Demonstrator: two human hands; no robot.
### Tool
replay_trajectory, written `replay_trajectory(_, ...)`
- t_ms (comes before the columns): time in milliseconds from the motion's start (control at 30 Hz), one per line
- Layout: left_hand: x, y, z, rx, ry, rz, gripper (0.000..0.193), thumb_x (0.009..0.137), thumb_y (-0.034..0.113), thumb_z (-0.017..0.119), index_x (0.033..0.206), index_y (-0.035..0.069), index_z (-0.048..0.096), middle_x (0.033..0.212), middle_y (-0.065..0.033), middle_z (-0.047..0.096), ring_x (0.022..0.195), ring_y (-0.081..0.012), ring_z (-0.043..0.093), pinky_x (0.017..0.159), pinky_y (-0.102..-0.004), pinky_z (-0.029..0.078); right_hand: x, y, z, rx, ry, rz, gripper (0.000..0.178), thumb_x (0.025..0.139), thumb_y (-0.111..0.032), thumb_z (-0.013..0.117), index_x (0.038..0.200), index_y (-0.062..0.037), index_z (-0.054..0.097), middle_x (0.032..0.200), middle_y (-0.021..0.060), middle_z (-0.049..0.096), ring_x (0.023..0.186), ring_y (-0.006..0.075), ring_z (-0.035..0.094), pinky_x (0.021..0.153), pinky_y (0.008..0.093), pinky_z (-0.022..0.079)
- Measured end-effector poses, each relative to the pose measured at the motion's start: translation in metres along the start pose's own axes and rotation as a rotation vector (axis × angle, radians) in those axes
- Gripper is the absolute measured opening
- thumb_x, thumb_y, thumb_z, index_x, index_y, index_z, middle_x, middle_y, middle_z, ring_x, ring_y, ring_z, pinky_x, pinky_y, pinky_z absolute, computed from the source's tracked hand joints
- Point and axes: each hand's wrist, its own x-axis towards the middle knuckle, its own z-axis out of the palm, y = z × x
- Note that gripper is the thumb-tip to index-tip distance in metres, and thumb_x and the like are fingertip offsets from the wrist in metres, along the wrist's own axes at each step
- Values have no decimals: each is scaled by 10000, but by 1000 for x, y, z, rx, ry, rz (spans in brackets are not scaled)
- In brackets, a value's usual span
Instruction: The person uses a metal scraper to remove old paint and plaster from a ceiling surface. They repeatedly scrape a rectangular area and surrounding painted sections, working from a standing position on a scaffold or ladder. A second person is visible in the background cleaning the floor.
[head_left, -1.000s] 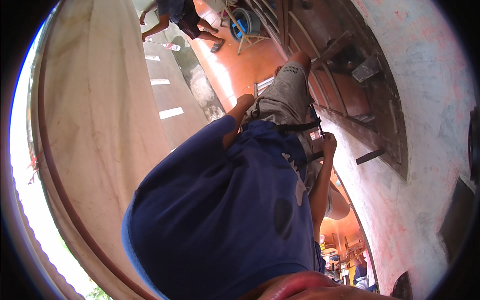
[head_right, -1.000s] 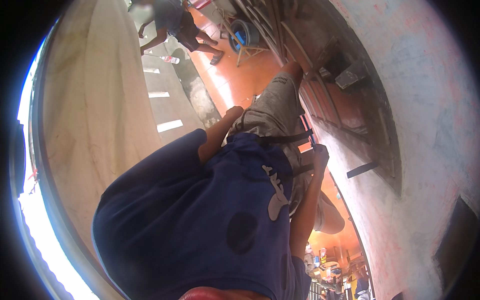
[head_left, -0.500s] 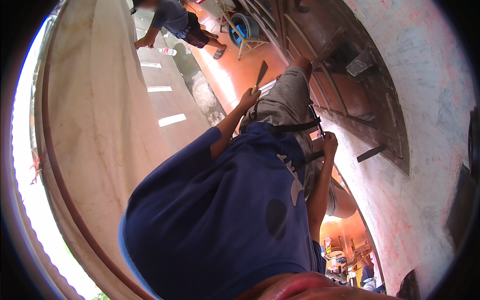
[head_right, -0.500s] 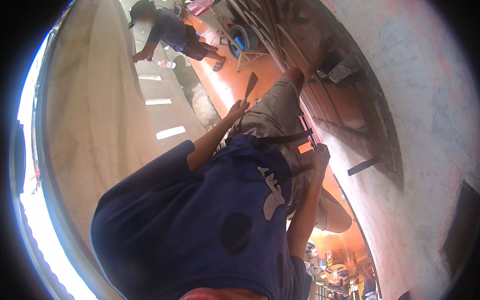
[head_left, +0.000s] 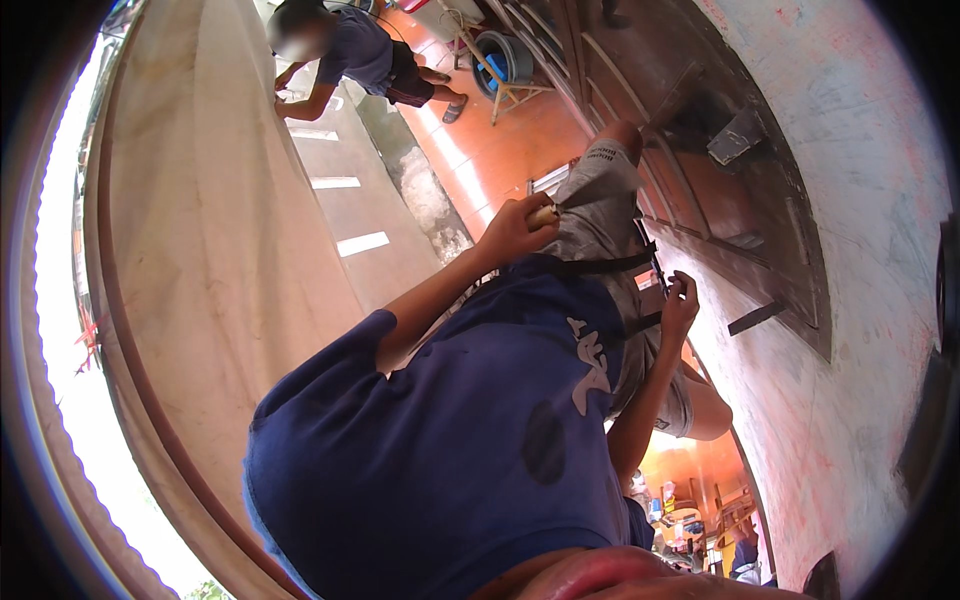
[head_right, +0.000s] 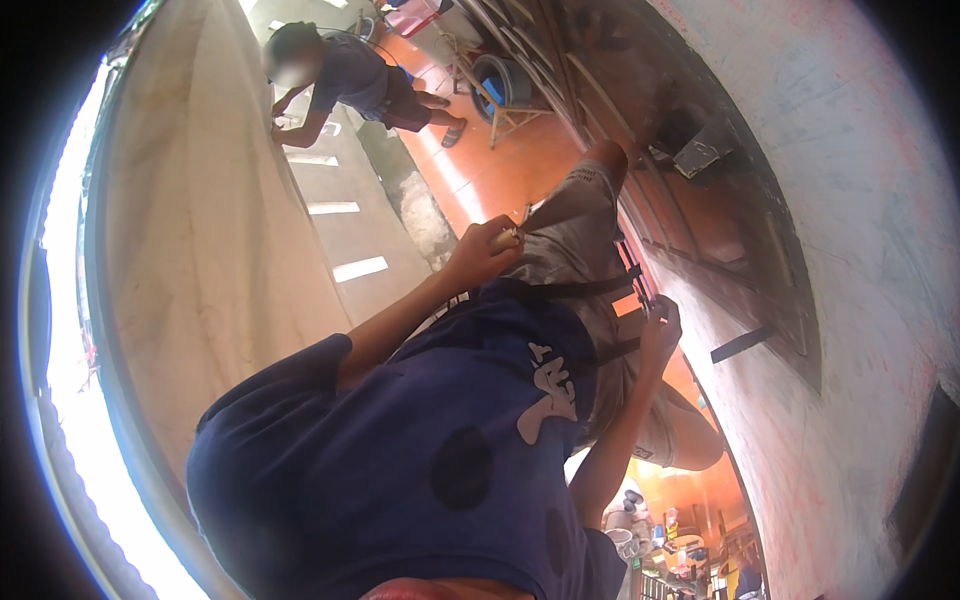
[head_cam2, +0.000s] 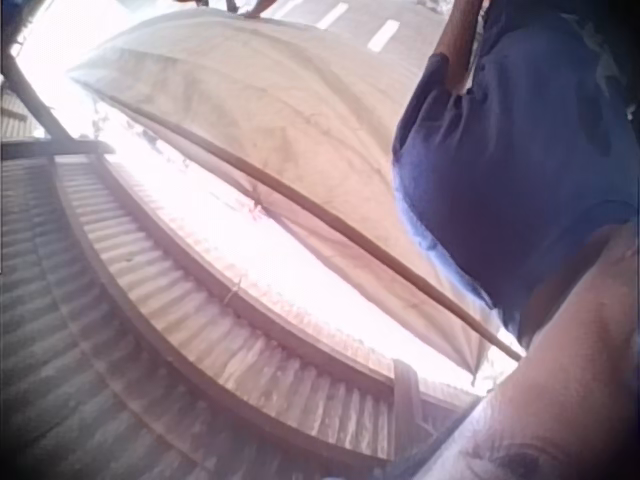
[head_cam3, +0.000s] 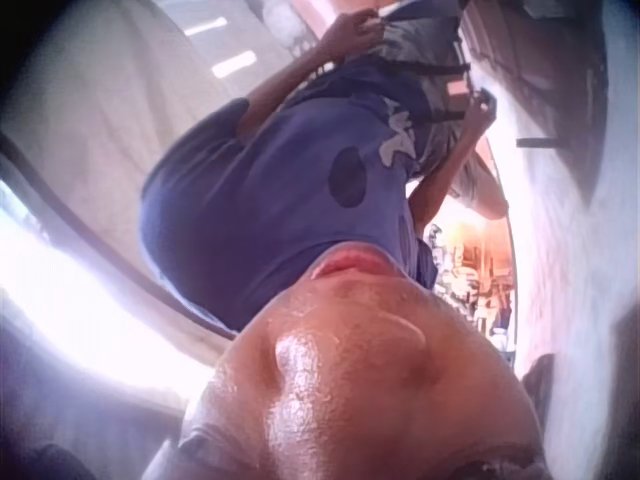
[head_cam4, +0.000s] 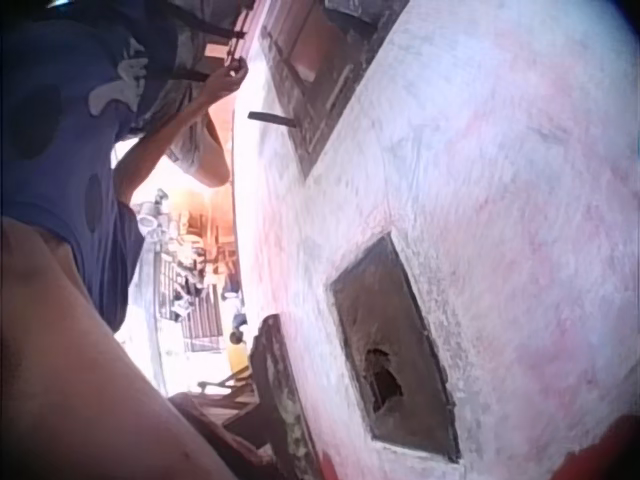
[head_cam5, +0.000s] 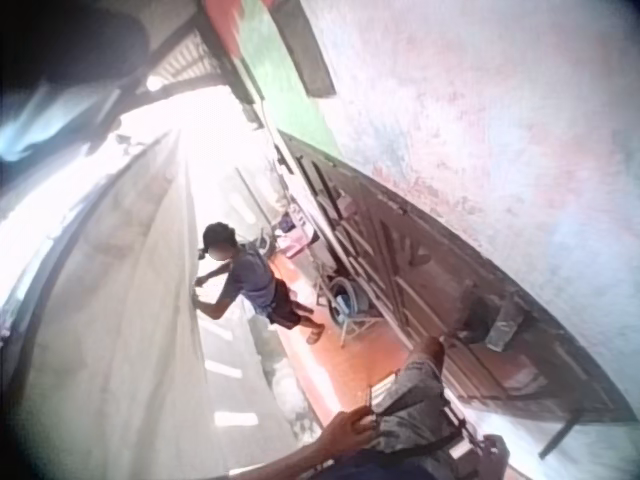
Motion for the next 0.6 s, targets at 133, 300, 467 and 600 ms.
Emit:
replay_trajectory(133, -8, 28, -24, 252, -336, 76, 261, 829, 198, 715, 1044, 59, 662, 800, -147, 708, 724, -326, 695, 660, -394, 533, -37, -71, -16, 19, 212, -231, 210, 948, -82, 555, 1122, 2, 635, 1139, 150, 668, 1005, 279, 639, 808, 388, 516)
replay_trajectory(300, -5, 72, -6, 56, -461, 484, 348, 864, 226, 717, 1186, 116, 643, 809, -121, 696, 724, -327, 693, 650, -423, 530, -65, -152, -40, -101, 455, -476, 228, 982, -93, 547, 1174, 28, 569, 1236, 175, 608, 1043, 293, 600, 835, 389, 509)
replay_trajectory(467, -6, 127, 29, -270, -653, 678, 352, 910, 142, 700, 1247, 61, 635, 1012, -151, 686, 814, -330, 694, 679, -428, 548, -83, -210, -90, -253, 751, -688, 257, 1044, -179, 511, 1188, 33, 530, 1096, 205, 592, 997, 299, 603, 825, 428, 536)
replay_trajectory(600, 2, 182, 58, -406, -757, 925, 362, 936, 124, 649, 1277, 14, 596, 1059, -172, 678, 796, -336, 687, 669, -424, 547, -93, -232, -124, -227, 1203, -616, 370, 1058, -317, 483, 1232, 10, 470, 1185, 223, 529, 982, 326, 596, 768, 462, 569)
